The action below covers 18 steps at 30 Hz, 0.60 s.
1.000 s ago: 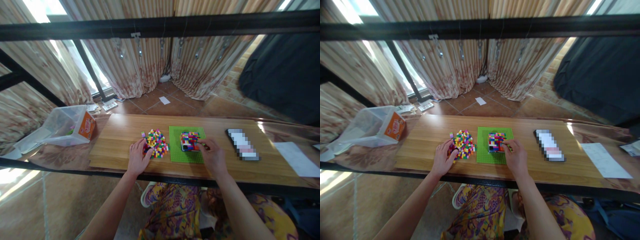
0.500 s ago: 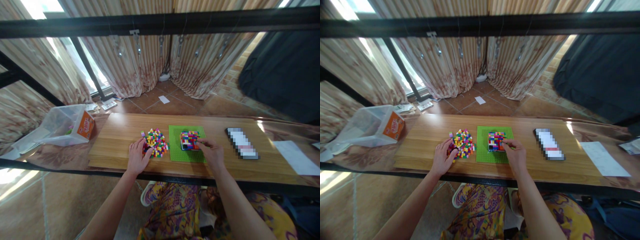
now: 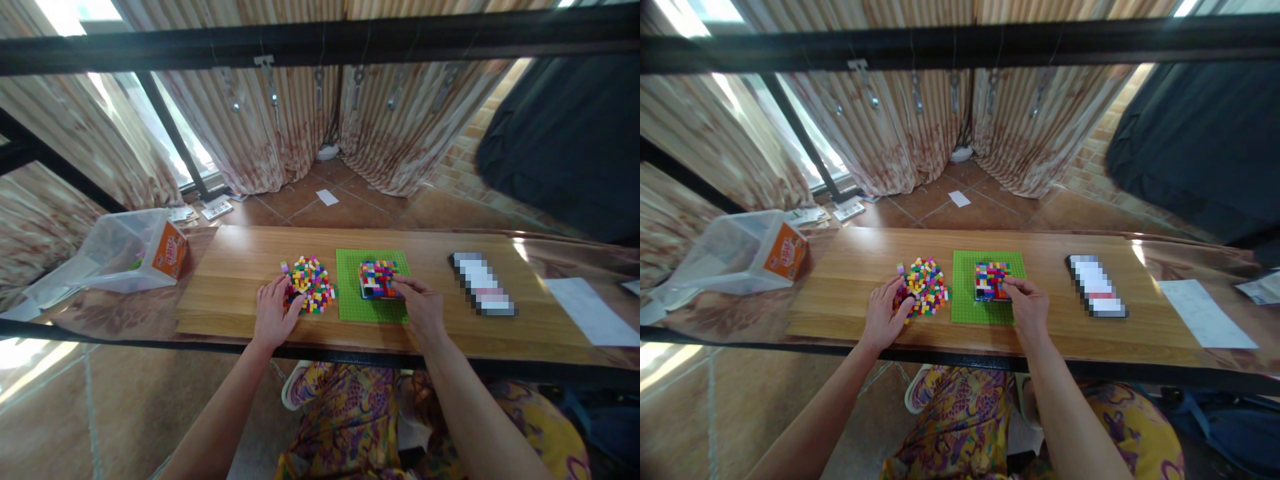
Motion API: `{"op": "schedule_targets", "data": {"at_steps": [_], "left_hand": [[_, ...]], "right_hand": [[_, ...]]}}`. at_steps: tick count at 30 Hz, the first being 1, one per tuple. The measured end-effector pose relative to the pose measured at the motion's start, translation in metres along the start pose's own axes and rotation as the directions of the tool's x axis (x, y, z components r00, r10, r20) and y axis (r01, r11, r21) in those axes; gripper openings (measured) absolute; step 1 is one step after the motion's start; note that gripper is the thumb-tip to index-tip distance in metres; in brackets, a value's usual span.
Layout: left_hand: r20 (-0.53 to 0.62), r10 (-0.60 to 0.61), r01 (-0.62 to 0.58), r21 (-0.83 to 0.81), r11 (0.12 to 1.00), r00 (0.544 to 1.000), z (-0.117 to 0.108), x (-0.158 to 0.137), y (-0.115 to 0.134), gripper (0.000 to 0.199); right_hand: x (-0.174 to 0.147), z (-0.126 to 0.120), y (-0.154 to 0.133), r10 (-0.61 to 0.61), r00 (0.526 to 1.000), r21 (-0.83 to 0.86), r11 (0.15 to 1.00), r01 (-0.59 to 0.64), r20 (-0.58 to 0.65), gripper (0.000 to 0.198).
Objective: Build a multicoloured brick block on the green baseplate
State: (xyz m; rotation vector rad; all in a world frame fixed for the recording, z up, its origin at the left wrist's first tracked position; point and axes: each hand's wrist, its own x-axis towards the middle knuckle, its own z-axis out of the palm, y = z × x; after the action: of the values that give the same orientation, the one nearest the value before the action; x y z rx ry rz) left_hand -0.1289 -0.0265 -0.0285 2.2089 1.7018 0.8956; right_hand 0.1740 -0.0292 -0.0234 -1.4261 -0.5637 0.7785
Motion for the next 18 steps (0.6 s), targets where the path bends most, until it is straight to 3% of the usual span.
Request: {"op": "schedule_targets", "data": {"at_steps": [5,8,10,12,15,18], "left_hand": [[0.000,-0.004,0.004,-0.002,1.000,1.000,0.000,0.000,0.002,0.045],[0.003,-0.010,0.010,-0.002,1.000,1.000,-0.001,-0.001,0.003,0.046],[0.009,-0.014,0.014,-0.003,1.000,1.000,-0.002,-0.001,0.004,0.047],[0.013,-0.022,0.022,-0.004,1.000,1.000,-0.003,-0.001,0.005,0.047],[0.021,-0.039,0.039,-0.007,0.999,0.999,-0.004,-0.001,0.007,0.048],[0.029,-0.052,0.052,-0.008,0.999,0.998,-0.004,-0.001,0.008,0.049]], "right_hand": [[0.001,-0.004,0.004,-0.059,0.998,-0.048,0.997,0.061,0.036,0.027],[-0.008,-0.007,0.003,-0.233,0.972,-0.239,0.944,0.229,0.014,0.030],[-0.020,-0.006,-0.001,-0.410,0.910,-0.394,0.829,0.397,0.054,0.028],[-0.035,0.000,-0.006,-0.536,0.825,-0.441,0.706,0.554,0.180,0.023],[-0.056,0.016,-0.007,-0.589,0.690,-0.423,0.546,0.723,0.420,0.019],[-0.068,0.036,-0.002,-0.504,0.619,-0.477,0.395,0.785,0.602,0.022]]}}
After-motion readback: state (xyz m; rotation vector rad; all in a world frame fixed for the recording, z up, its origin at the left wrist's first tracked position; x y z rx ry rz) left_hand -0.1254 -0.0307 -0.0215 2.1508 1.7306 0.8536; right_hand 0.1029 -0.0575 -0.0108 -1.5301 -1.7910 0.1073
